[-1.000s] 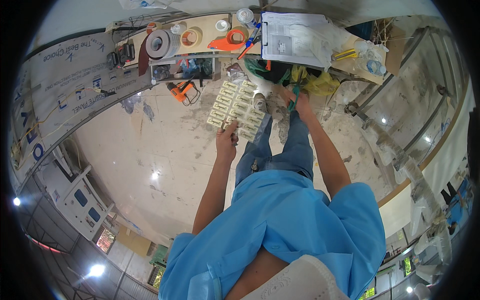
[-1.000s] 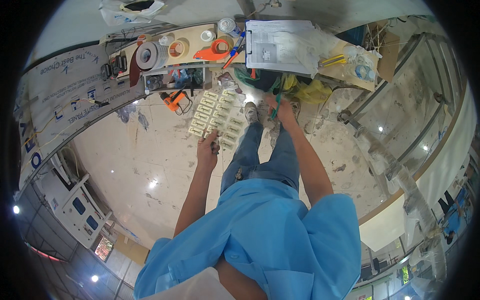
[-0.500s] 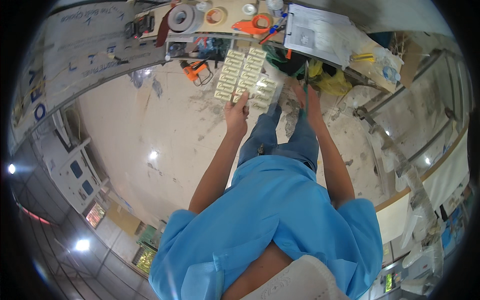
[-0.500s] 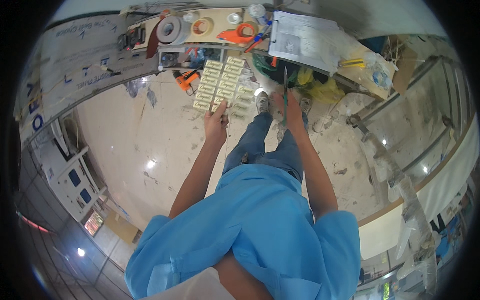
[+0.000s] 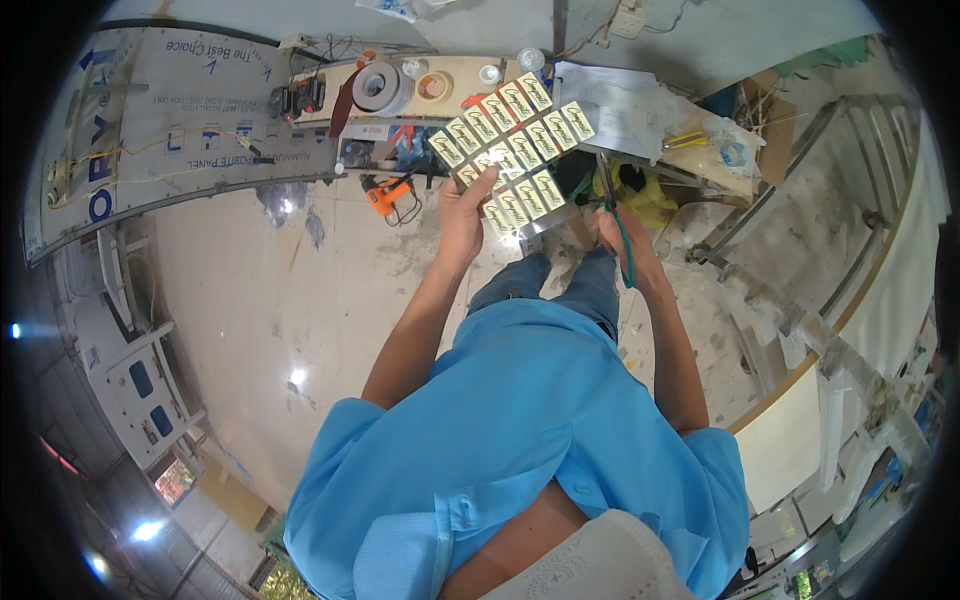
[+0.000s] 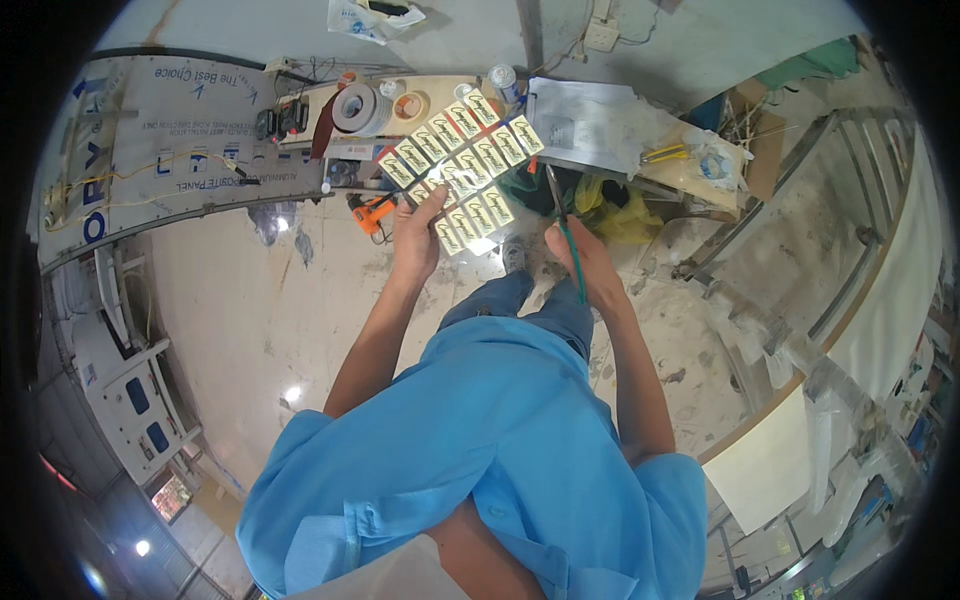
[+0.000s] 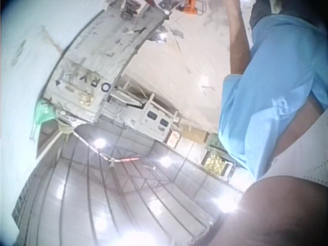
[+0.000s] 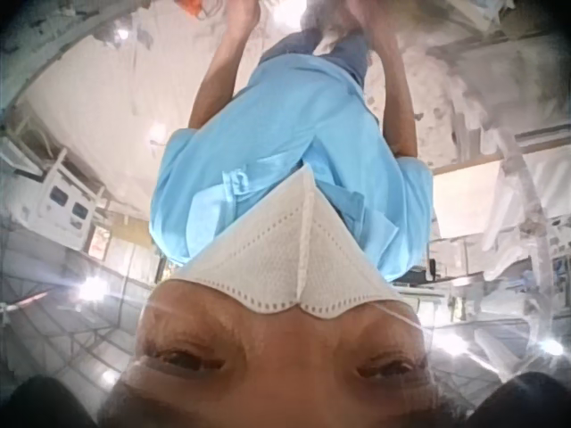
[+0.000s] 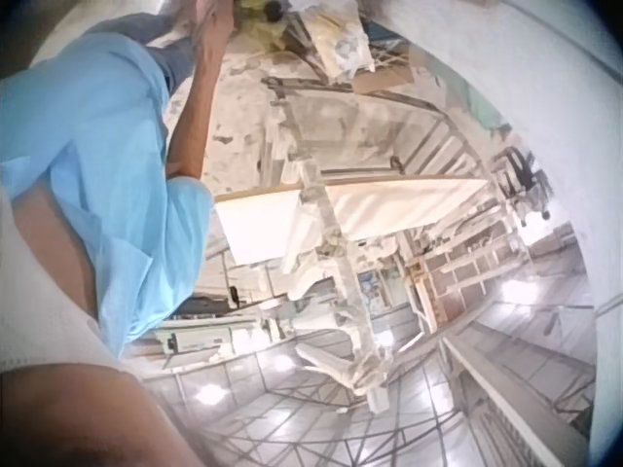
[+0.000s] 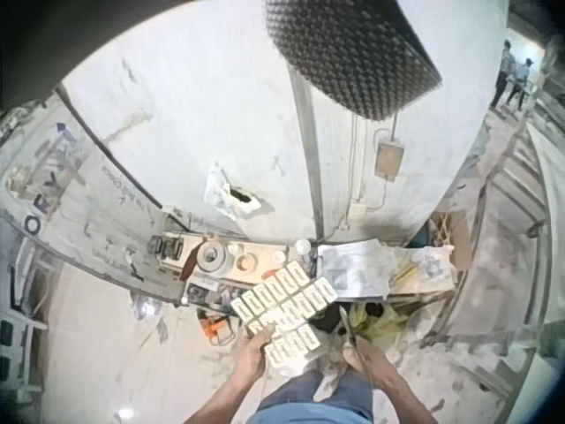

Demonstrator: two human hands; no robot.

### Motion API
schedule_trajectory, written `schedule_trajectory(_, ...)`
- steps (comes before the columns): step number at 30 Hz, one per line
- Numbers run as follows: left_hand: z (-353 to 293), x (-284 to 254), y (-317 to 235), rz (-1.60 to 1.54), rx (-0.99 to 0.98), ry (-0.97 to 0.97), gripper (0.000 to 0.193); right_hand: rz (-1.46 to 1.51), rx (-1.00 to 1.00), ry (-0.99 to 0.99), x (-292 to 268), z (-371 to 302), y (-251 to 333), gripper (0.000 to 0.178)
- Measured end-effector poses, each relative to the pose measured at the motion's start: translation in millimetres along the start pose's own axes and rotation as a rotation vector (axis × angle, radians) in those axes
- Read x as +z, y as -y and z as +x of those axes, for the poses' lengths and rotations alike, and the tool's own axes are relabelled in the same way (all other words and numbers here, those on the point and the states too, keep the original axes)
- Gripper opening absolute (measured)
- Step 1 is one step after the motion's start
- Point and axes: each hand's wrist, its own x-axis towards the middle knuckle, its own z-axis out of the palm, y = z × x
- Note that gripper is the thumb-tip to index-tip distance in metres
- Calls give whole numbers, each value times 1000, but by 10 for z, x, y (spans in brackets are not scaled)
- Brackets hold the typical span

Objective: The person cuts a label from a sheet using scissors, then peels the backing and applies the label to the edge of a wooden tabletop. The person handles the label and scissors directly.

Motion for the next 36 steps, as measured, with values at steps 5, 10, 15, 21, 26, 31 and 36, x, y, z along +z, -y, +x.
schedule_trajectory(5, -45, 108, -211, 71, 17, 67, 22, 18, -89, -75, 86, -247, 226, 57)
schedule_trajectory(10, -112, 206, -367, 92, 6, 133, 21, 22, -73, -99, 144, -349, 332, 59)
schedule_trajectory(15, -145, 257, -438, 108, -3, 173, 21, 30, -60, -91, 141, -391, 350, 60)
schedule_trajectory(21, -169, 255, -463, 127, -23, 185, 21, -50, -78, -129, 193, -385, 371, 62)
schedule_trajectory(26, -173, 231, -458, 135, -27, 183, 21, -94, -103, -114, 199, -348, 324, 64)
schedule_trajectory(31, -168, 206, -466, 145, -29, 197, 22, -109, -121, -128, 214, -338, 276, 64)
schedule_trajectory(36, -279, 189, -459, 146, -41, 178, 23, -116, -111, -150, 260, -438, 251, 65)
